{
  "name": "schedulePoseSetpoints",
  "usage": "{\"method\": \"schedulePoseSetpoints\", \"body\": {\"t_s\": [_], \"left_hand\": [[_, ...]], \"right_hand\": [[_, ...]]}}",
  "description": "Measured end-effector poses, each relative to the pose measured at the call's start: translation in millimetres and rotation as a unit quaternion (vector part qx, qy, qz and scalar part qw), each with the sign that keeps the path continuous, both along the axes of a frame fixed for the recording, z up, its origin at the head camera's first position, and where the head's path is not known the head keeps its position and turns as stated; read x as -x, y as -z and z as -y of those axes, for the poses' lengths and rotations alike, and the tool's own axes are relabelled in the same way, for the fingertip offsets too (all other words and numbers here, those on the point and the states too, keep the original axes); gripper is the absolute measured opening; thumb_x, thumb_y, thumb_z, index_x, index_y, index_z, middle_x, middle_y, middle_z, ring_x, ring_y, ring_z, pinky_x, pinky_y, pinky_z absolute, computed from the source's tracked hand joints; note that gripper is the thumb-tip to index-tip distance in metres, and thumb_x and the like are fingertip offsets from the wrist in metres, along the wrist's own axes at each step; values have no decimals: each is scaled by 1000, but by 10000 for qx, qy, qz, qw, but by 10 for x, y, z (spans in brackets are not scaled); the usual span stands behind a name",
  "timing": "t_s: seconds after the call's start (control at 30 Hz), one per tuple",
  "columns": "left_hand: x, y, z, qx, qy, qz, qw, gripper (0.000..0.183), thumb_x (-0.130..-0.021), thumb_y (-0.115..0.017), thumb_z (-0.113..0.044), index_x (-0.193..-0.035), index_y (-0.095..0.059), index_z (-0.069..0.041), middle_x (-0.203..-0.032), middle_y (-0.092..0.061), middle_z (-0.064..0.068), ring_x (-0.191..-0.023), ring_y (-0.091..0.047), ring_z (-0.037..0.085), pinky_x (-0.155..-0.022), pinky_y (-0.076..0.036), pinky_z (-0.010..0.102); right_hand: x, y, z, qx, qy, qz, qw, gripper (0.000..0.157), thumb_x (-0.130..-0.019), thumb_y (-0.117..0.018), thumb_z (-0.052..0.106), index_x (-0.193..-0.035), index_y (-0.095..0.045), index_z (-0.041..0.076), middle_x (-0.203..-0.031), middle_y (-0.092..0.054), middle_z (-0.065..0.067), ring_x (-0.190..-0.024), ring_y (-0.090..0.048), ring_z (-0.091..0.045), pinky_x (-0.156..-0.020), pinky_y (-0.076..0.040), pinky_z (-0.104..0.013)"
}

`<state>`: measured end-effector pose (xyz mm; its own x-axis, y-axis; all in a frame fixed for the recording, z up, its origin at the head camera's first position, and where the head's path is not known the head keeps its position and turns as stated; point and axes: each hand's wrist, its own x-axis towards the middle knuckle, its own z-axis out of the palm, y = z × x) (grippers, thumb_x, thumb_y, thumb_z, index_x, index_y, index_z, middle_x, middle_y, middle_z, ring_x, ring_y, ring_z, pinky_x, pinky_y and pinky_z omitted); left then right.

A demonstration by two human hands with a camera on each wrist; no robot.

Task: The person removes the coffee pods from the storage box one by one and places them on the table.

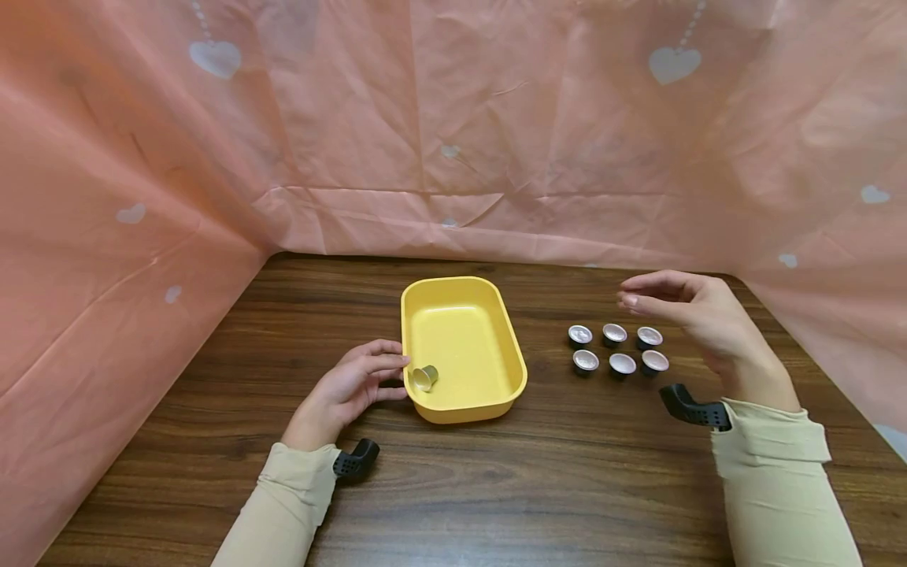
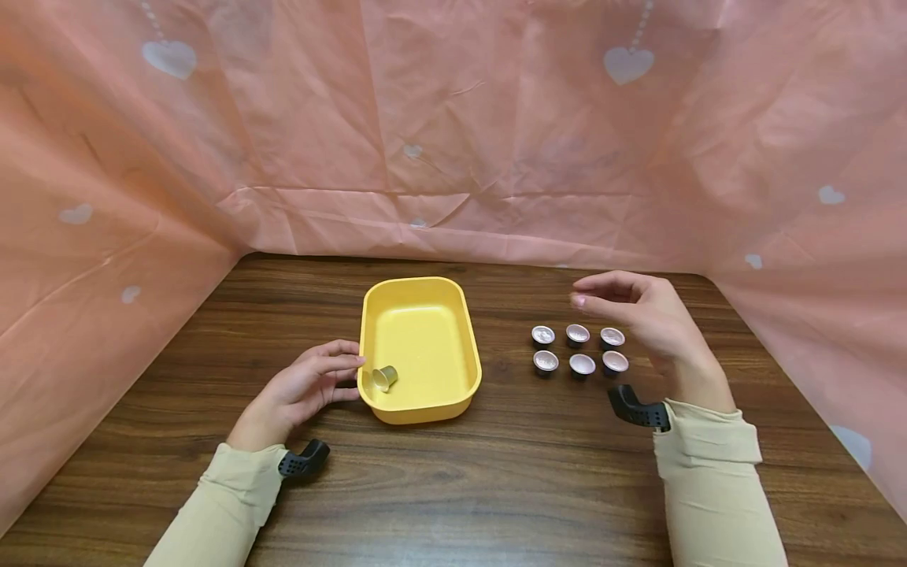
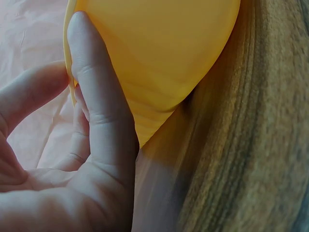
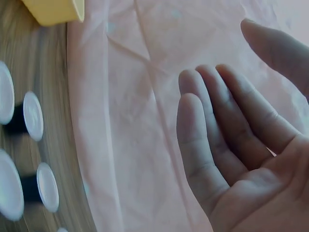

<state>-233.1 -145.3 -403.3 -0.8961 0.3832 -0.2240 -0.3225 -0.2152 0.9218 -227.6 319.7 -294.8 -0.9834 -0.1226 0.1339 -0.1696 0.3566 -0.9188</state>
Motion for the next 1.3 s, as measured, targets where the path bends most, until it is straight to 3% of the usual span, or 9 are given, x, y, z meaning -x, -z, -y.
{"method": "schedulePoseSetpoints", "body": {"t_s": [0.1,0.2,0.43,0.9,1.3], "left_hand": [[-10,4,7,-15,-3,8,10000,11,-105,-60,-4,-115,-59,-8,-104,-67,2,-96,-67,16,-85,-64,33],[-19,6,8,-15,-3,18,10000,12,-105,-60,-5,-117,-58,-7,-106,-67,2,-98,-67,16,-86,-64,34],[-25,11,-35,-56,1,-29,10000,15,-105,-61,-6,-120,-58,-5,-106,-67,3,-98,-68,17,-86,-64,34],[-47,35,-111,-54,-55,-66,9999,12,-104,-62,-4,-115,-60,-7,-103,-67,2,-94,-66,16,-83,-64,34],[-48,19,-174,-100,-38,6,9999,14,-104,-61,-3,-118,-59,-5,-102,-67,2,-92,-66,15,-82,-64,34]], "right_hand": [[48,-24,184,-479,245,127,9985,35,-97,-83,25,-129,-76,12,-106,-81,18,-103,-74,-1,-89,-54,-14],[108,-34,354,-608,288,229,9975,39,-95,-85,33,-128,-77,15,-106,-80,20,-105,-73,-2,-90,-54,-15],[243,-41,694,-810,218,54,9965,43,-93,-87,35,-126,-76,10,-101,-79,21,-100,-72,-2,-87,-56,-17],[461,64,1310,-406,-220,131,9988,37,-92,-87,24,-121,-76,3,-93,-79,12,-89,-73,-5,-84,-59,-24],[585,172,1745,-299,-455,200,9983,31,-92,-87,19,-118,-78,5,-104,-82,-2,-92,-74,-9,-85,-58,-23]]}}
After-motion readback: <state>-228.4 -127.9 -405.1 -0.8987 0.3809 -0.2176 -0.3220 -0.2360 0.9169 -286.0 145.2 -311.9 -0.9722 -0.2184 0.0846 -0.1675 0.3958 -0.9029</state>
